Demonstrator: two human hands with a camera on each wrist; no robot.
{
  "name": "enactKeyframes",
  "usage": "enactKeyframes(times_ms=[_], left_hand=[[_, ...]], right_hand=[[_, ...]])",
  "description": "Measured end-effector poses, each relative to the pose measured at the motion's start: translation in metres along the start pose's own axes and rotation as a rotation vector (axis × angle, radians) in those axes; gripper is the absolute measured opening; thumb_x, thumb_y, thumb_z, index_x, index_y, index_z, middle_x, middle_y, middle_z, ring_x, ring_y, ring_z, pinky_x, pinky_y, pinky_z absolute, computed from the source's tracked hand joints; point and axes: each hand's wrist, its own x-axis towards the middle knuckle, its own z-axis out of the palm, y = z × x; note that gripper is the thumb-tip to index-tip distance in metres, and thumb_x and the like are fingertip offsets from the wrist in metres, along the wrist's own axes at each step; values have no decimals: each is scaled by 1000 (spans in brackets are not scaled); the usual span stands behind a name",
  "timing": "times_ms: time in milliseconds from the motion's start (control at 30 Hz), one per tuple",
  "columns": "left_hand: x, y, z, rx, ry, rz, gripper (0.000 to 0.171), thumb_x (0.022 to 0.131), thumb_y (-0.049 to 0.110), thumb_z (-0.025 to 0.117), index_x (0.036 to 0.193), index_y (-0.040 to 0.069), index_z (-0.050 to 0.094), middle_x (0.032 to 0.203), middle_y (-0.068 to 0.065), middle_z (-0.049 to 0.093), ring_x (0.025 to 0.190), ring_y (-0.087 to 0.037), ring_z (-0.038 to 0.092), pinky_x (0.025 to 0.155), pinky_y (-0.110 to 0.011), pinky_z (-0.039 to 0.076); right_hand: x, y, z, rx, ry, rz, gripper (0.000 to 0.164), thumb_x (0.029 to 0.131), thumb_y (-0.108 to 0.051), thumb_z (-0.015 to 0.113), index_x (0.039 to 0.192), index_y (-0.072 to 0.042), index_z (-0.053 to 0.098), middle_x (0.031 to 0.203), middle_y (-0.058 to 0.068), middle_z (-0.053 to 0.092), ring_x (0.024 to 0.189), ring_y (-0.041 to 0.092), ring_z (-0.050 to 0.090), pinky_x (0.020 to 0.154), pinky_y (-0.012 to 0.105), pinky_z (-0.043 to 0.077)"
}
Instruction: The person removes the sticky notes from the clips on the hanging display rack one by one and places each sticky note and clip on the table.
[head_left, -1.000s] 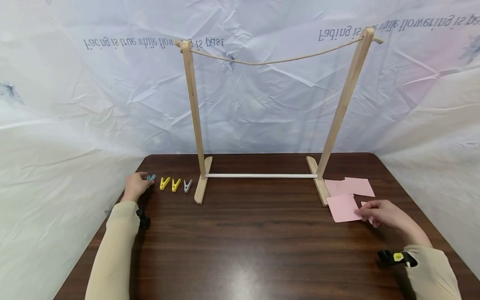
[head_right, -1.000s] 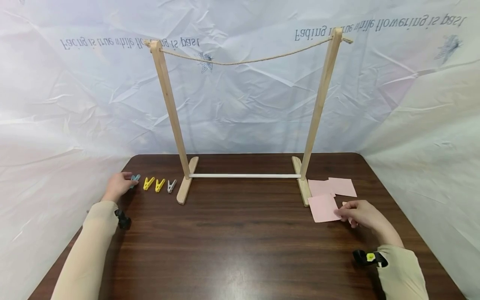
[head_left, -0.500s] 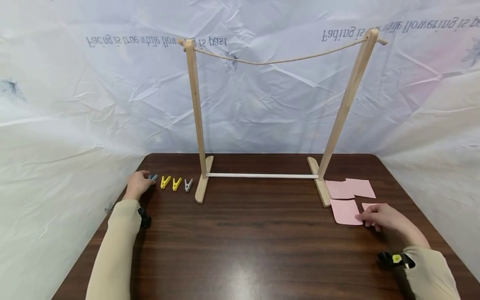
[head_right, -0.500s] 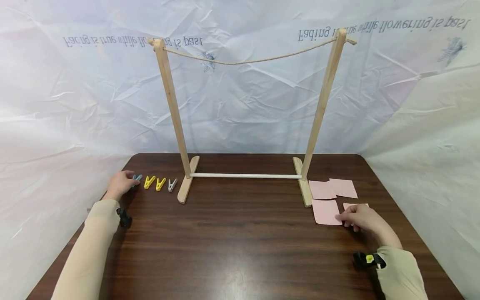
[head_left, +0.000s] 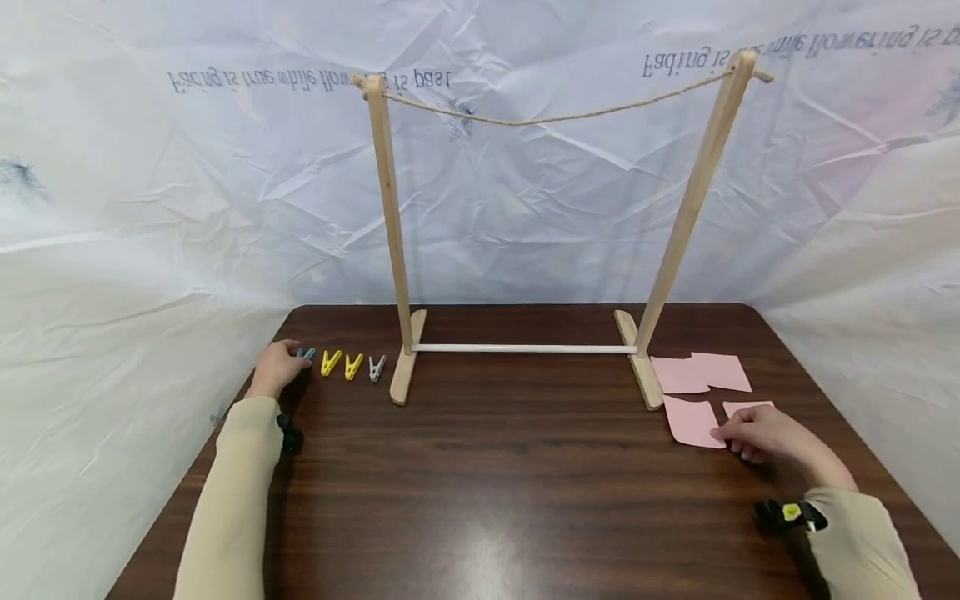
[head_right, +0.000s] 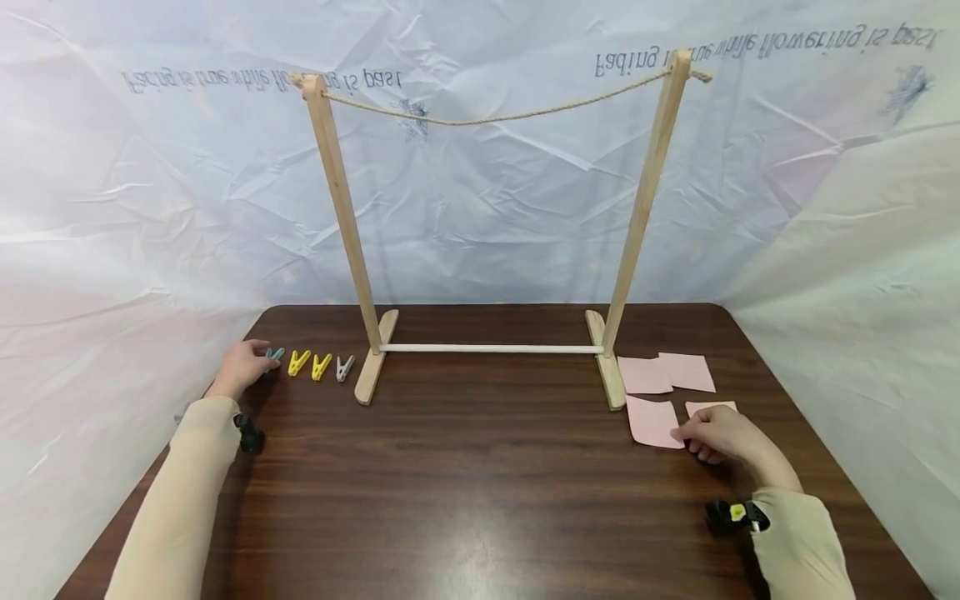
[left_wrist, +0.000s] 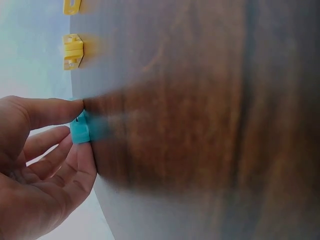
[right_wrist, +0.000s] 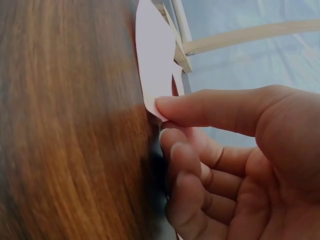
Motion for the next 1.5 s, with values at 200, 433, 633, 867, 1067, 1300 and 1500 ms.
enactKeyframes(times_ms=[200,433,633,867,1067,1300,1500], left_hand=[[-1,1,-4,1,4,3,53,95,8,62,136,-20,46,130,-40,51,106,-49,56,90,-58,48],[-3,2,-3,-11,-11,-6,54,96,8,62,139,-19,44,131,-40,50,108,-50,56,89,-58,49],[-5,1,-2,-21,-18,-14,55,95,8,62,139,-19,43,131,-41,50,107,-50,56,88,-58,49],[-6,1,-2,-25,-2,-14,55,95,8,63,139,-19,44,130,-41,51,109,-51,56,89,-58,49],[-7,2,-1,-25,12,-8,54,94,7,64,138,-19,45,128,-40,53,107,-50,56,88,-58,49],[-4,-3,-2,-63,-8,0,57,95,10,64,141,-17,43,130,-40,51,106,-49,57,86,-57,50],[-9,-9,-14,-149,1,-27,61,97,13,62,147,-13,38,137,-40,45,112,-51,54,90,-60,48]], right_hand=[[1,-3,1,35,-7,10,29,96,-18,66,72,-3,59,65,0,58,58,13,57,55,29,54],[0,-2,3,42,-10,17,30,97,-18,65,72,-3,59,65,1,58,58,13,58,55,29,55],[0,-1,4,36,-13,16,29,97,-17,65,72,-3,59,65,1,58,58,13,58,55,29,55],[-2,-1,3,91,-26,22,27,97,-15,64,74,-2,59,65,2,59,58,12,59,55,29,57],[-4,0,2,141,-45,34,25,97,-14,64,75,-2,58,66,3,59,57,12,59,55,29,57],[-4,2,2,155,-53,31,25,98,-15,64,76,-2,58,66,3,59,57,12,58,55,30,57],[-6,-1,1,133,-34,7,28,98,-20,66,80,1,61,68,3,60,59,13,60,57,31,58]])
